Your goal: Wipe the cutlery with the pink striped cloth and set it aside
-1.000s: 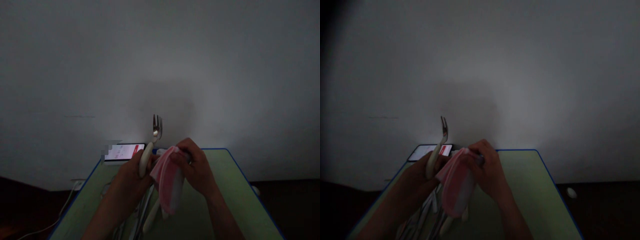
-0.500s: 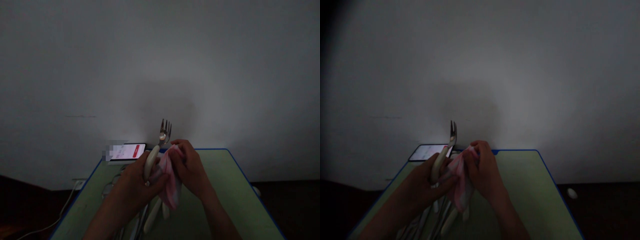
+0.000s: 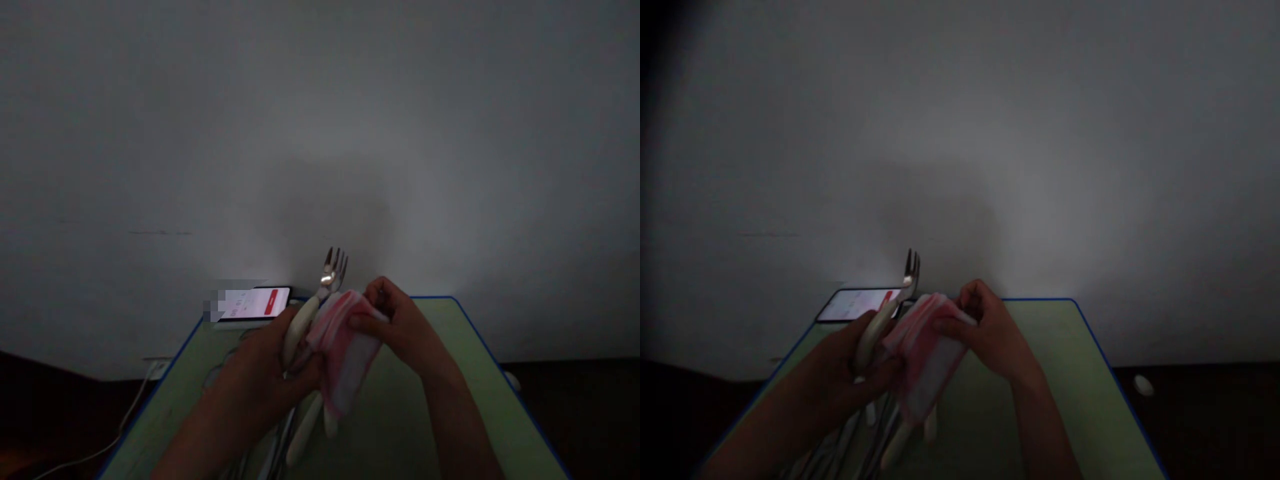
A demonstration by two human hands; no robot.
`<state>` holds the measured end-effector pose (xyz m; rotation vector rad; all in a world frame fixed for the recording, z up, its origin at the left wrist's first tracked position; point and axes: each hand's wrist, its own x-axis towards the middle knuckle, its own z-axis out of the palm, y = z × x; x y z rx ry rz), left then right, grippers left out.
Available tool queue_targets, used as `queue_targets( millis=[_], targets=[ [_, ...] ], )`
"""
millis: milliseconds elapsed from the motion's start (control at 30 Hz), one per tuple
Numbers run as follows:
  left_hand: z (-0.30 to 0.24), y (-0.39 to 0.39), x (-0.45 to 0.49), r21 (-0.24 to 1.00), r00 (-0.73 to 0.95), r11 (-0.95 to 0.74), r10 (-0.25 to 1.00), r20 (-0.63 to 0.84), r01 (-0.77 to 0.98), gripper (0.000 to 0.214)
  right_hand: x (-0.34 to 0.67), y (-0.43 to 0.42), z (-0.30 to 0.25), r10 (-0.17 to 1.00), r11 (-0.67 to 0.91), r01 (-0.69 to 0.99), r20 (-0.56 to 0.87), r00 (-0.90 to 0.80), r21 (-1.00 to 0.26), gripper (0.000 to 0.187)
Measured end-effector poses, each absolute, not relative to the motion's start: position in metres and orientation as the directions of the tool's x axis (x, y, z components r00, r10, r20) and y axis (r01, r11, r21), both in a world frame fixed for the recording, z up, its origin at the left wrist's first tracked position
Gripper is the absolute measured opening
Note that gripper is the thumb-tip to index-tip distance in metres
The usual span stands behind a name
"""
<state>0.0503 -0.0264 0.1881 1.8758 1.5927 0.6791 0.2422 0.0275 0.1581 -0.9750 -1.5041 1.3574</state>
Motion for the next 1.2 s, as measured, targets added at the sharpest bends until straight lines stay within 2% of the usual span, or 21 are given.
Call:
queue_targets(
  millis=[133, 367, 567, 667, 767, 933, 1067, 1200],
  targets=[
    [0.182, -0.025, 0.050, 0.671, 0.168, -0.097, 0.985, -0.041, 0.735, 0.026, 0.237, 0.029, 0.156, 0.974, 0.115, -0.011, 0.115, -0.195, -0.993, 0.033],
    [0.175, -0.025, 0.043, 0.626, 0.118, -0.089, 0.993, -0.005, 0.775, 0.037, 0.243, 0.039, 0.149, 0.969, 0.231, 0.001, 0.230, 0.092, -0.973, 0.035],
    [0.175, -0.025, 0.046, 0.586, 0.127, -0.118, 0.992, 0.025, 0.802, 0.035, 0.243, 0.040, 0.148, 0.880, 0.369, 0.089, 0.378, 0.287, -0.925, 0.031],
    [0.176, -0.026, 0.046, 0.596, 0.137, -0.128, 0.990, 0.030, 0.793, 0.034, 0.242, 0.039, 0.150, 0.821, 0.401, 0.137, 0.421, 0.385, -0.906, 0.036],
    [0.179, -0.027, 0.046, 0.596, 0.149, -0.138, 0.988, 0.031, 0.791, 0.033, 0.241, 0.037, 0.153, 0.809, 0.403, 0.175, 0.439, 0.391, -0.898, 0.039],
    [0.180, -0.029, 0.046, 0.586, 0.160, -0.150, 0.987, 0.036, 0.796, 0.032, 0.242, 0.036, 0.155, 0.805, 0.404, 0.274, 0.481, 0.346, -0.873, 0.034],
    [0.176, -0.029, 0.044, 0.587, 0.139, -0.139, 0.989, 0.045, 0.798, 0.033, 0.248, 0.039, 0.153, 0.765, 0.429, 0.273, 0.507, 0.398, -0.861, 0.037],
    [0.172, -0.028, 0.043, 0.579, 0.146, -0.141, 0.989, 0.039, 0.803, 0.033, 0.250, 0.041, 0.152, 0.795, 0.429, 0.228, 0.485, 0.364, -0.874, 0.037]
  ],
)
